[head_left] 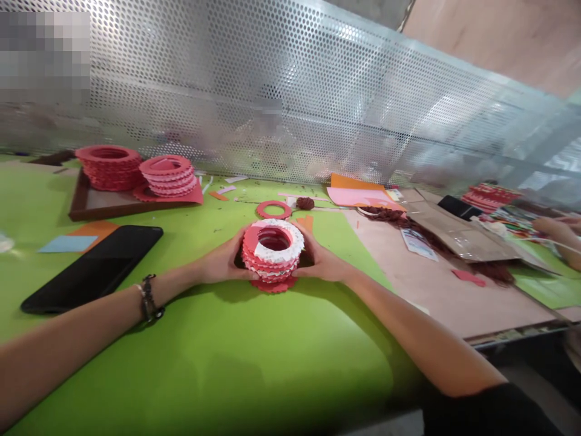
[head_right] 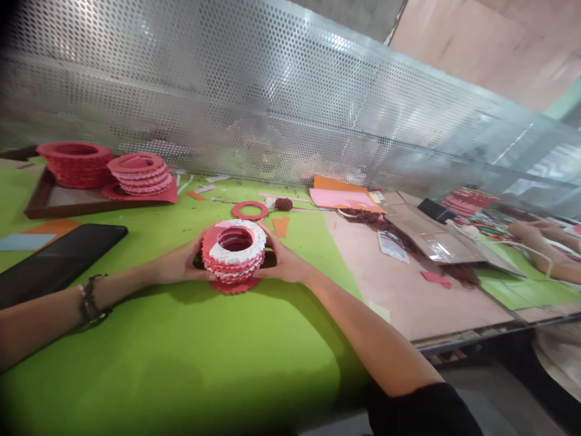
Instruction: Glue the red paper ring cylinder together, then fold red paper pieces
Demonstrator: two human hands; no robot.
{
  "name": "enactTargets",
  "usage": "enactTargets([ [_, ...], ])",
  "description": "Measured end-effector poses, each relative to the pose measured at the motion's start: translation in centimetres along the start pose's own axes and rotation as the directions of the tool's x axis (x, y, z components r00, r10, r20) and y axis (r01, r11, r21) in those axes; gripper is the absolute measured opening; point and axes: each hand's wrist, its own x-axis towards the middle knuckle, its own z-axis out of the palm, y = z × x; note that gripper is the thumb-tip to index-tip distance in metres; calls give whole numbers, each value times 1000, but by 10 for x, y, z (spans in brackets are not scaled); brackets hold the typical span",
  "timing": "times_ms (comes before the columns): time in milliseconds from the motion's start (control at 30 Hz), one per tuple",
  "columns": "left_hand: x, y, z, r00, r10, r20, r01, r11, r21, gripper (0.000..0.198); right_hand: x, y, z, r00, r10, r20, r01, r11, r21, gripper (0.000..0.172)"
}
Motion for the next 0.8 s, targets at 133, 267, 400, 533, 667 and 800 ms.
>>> enactTargets([
  [133, -7, 9, 2, 1000, -28, 4, 27, 995, 101, 91, -7, -7, 1, 999, 44, -23, -46, 996, -72, 101],
  [267, -10, 12, 3, 1000, -28, -5, 29, 986, 164, 87, -10, -9, 0, 998, 41, -37, -45, 992, -120, 102],
  [400, -9, 8, 1, 999, -2, 35, -2, 994, 109, 94, -8, -4, -1, 999, 29, -27, -32, 994, -106, 106],
  [533, -7, 4, -3, 996, -15, 87, 8, 997, 83, 95, -9, -3, -1, 1000, 23, -21, -26, 987, -160, 105],
  [667, -5, -1, -1, 998, -5, 65, 2, 999, 45, 104, -10, -6, 0, 999, 41, -21, -45, 970, -239, 110],
  [800, -4, -1, 1, 999, -7, 43, 6, 1000, 28, 103, -9, -8, 2, 998, 39, -48, -49, 974, -220, 109],
])
